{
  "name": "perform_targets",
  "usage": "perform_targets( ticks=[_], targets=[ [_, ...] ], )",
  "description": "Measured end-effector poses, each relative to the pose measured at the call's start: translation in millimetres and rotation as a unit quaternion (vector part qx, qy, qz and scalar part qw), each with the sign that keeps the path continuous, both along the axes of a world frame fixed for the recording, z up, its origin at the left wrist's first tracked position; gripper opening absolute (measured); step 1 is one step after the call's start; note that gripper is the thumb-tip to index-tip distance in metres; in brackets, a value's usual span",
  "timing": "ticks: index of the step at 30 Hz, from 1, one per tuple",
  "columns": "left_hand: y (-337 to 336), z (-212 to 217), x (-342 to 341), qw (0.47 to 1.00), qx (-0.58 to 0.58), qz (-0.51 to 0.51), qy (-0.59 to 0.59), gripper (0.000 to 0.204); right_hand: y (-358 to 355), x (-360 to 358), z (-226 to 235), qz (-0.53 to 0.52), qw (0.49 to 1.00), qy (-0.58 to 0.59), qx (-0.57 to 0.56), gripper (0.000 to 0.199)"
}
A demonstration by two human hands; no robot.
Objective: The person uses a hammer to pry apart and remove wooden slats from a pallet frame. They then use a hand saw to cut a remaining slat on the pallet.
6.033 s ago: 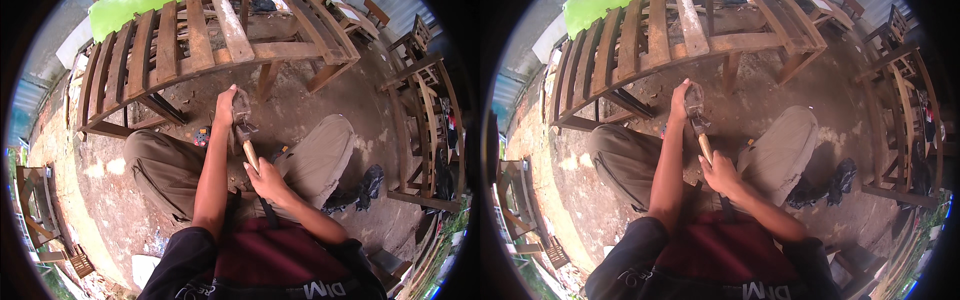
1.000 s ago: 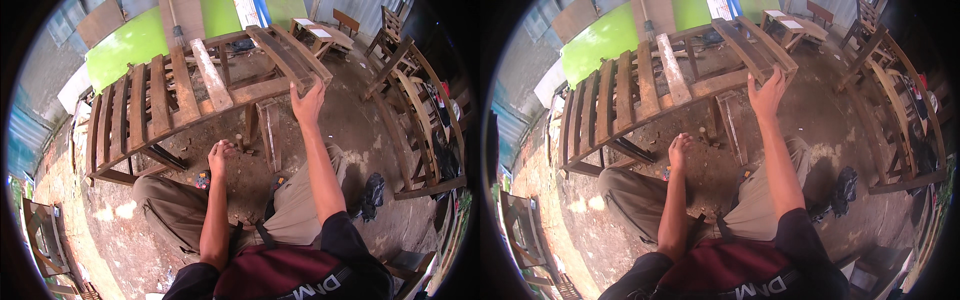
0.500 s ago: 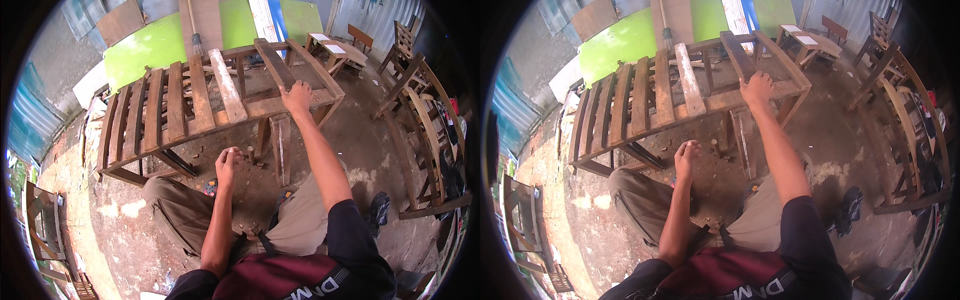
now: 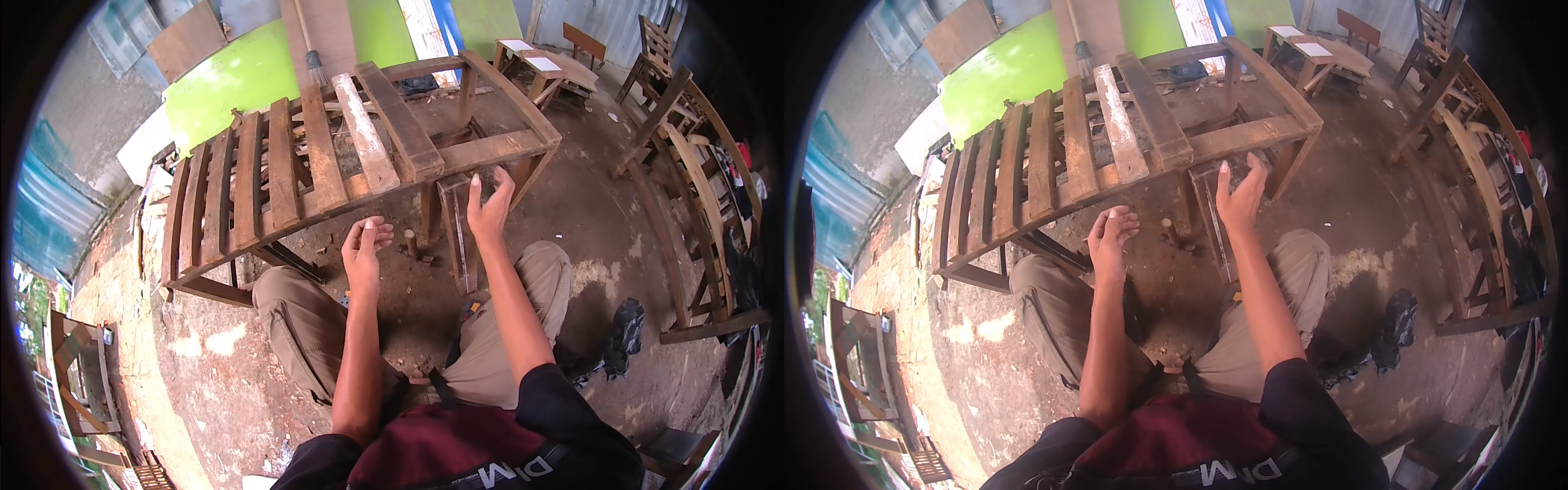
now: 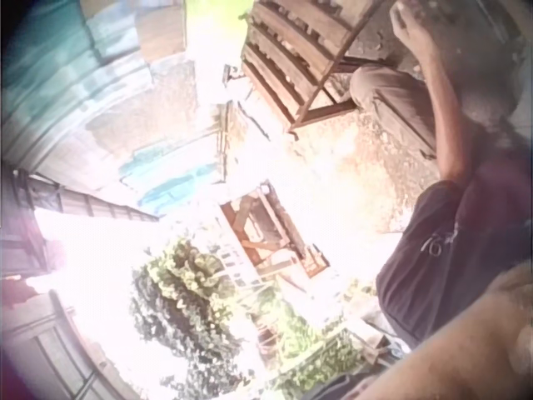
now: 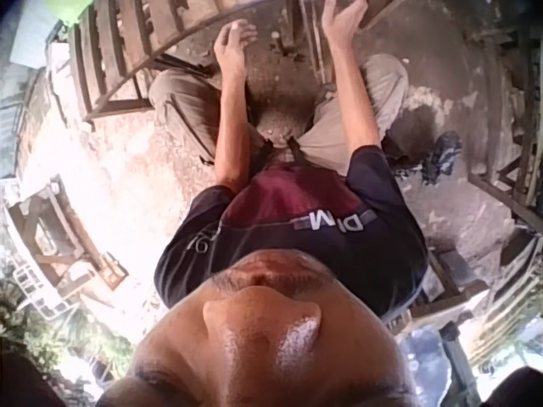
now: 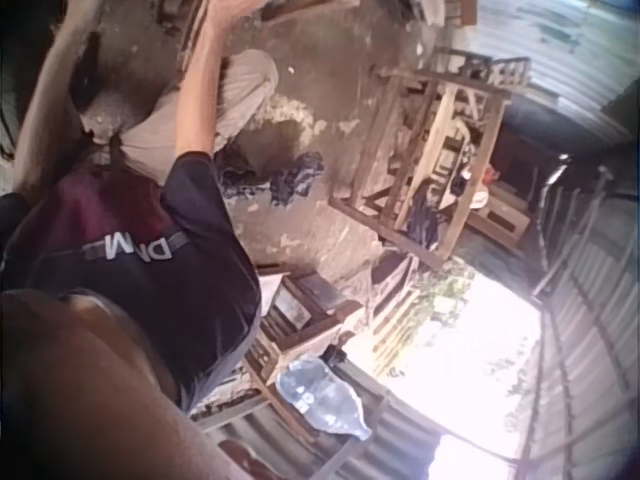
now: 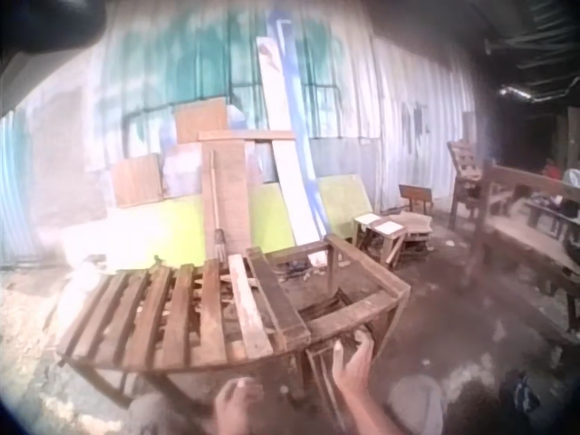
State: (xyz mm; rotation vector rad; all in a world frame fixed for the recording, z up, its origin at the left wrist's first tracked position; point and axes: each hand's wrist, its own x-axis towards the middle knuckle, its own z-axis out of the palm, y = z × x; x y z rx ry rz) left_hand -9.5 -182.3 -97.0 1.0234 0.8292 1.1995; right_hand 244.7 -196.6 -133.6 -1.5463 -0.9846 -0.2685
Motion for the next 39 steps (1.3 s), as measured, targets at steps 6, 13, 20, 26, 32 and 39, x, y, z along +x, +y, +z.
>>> perform_targets(
  ticks=[6, 13, 20, 26, 32, 39],
  targets=[
    [-9, -14, 23, 0.995, 0.068, -0.002, 0.075, 0.026, -42, -26, -88, 0.106, 0.941, 0.124, -0.295, 0.094],
    [15, 23, 24, 0.989, 0.112, 0.062, 0.078, 0.022, -59, 8, -109, -0.069, 0.955, 0.113, -0.265, 0.076],
    [120, 66, 57, 0.922, 0.254, 0.091, 0.277, 0.029, -67, 8, -68, -0.139, 0.971, 0.019, -0.192, 0.087],
    [204, 20, 73, 0.815, 0.329, 0.087, 0.468, 0.043, -13, -56, 43, 0.112, 0.988, -0.080, -0.073, 0.078],
    [208, 5, 84, 0.889, 0.298, 0.070, 0.341, 0.041, 44, -45, 56, 0.136, 0.946, -0.152, -0.252, 0.072],
    [203, 10, 80, 0.918, 0.260, 0.079, 0.288, 0.035, 44, -37, 123, 0.180, 0.918, 0.307, -0.172, 0.084]
  ],
)
